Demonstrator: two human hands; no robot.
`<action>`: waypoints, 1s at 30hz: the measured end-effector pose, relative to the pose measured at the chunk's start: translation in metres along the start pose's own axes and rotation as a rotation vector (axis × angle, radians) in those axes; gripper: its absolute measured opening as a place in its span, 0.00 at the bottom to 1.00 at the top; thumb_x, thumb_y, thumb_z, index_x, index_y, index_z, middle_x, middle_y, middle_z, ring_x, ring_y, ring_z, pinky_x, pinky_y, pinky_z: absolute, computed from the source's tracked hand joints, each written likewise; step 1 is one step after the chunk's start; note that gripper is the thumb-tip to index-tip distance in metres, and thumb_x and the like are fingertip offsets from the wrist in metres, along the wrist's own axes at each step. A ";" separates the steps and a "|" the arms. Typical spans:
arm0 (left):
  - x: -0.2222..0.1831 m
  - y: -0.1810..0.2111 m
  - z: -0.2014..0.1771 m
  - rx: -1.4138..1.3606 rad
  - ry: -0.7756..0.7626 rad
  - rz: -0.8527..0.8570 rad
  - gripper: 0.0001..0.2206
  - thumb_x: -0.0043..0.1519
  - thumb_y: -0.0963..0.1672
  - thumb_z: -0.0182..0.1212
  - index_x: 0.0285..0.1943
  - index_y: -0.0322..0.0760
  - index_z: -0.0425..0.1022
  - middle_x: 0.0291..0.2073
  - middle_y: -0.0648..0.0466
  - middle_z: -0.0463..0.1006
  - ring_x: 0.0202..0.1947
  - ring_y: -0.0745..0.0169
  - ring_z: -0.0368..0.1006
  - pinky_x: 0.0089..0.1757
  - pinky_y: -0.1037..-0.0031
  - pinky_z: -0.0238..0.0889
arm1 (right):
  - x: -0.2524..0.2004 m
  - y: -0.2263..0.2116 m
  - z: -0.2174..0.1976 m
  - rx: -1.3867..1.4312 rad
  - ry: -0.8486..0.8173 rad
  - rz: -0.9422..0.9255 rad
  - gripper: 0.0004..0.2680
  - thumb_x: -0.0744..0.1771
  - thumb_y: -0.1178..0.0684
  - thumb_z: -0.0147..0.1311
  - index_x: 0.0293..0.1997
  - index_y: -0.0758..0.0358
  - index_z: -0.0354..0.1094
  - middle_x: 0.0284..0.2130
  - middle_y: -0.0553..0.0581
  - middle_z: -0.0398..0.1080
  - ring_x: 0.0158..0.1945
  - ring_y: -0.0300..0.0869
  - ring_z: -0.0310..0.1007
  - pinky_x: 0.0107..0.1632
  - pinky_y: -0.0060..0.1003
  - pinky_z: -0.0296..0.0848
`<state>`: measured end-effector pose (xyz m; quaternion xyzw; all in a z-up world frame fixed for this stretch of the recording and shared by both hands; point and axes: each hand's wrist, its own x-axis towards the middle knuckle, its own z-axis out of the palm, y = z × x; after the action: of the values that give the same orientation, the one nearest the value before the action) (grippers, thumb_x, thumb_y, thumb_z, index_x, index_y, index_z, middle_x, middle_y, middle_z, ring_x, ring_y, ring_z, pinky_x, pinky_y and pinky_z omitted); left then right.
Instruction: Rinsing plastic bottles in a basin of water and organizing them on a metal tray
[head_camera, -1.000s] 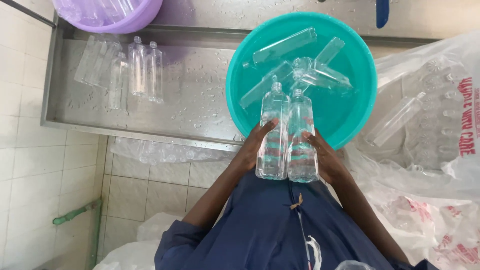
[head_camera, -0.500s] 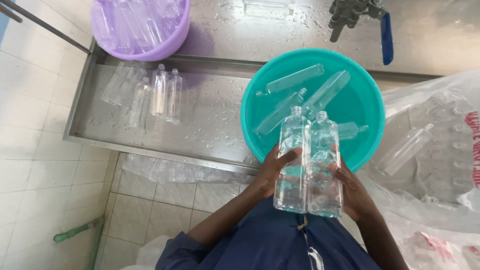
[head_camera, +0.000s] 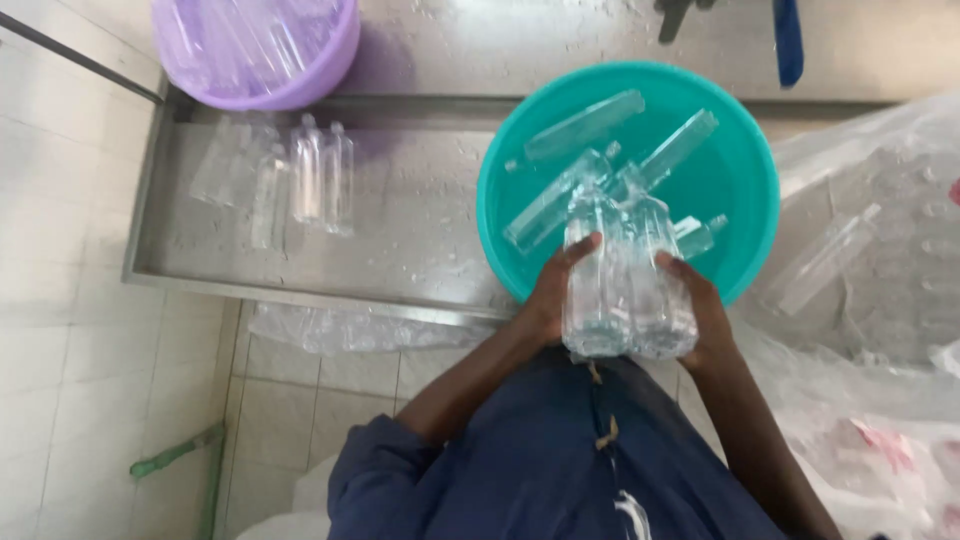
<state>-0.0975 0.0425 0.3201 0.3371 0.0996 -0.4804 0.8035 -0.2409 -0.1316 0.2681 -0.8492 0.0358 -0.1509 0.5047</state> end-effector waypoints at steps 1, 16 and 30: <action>-0.018 0.010 0.019 0.125 0.146 -0.047 0.36 0.55 0.53 0.70 0.73 0.39 0.66 0.60 0.46 0.77 0.57 0.44 0.74 0.54 0.49 0.69 | 0.019 -0.057 -0.006 0.434 0.103 0.536 0.28 0.66 0.38 0.56 0.73 0.66 0.63 0.64 0.68 0.69 0.66 0.59 0.68 0.65 0.55 0.64; -0.029 -0.014 -0.018 -0.053 0.179 -0.150 0.21 0.64 0.51 0.67 0.64 0.41 0.78 0.46 0.46 0.84 0.43 0.48 0.81 0.46 0.54 0.73 | 0.007 -0.082 0.015 0.630 0.557 1.115 0.17 0.65 0.48 0.64 0.61 0.58 0.77 0.50 0.54 0.79 0.51 0.43 0.77 0.53 0.44 0.76; -0.005 -0.015 -0.031 -0.137 0.157 -0.347 0.29 0.62 0.58 0.68 0.66 0.40 0.81 0.51 0.41 0.84 0.50 0.40 0.80 0.51 0.47 0.70 | 0.016 -0.063 0.022 0.668 0.502 1.211 0.16 0.67 0.41 0.63 0.56 0.60 0.80 0.45 0.57 0.79 0.48 0.49 0.78 0.52 0.48 0.72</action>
<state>-0.1081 0.0616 0.2921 0.2960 0.2508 -0.5759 0.7196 -0.2251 -0.0857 0.3169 -0.4214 0.5651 -0.0386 0.7082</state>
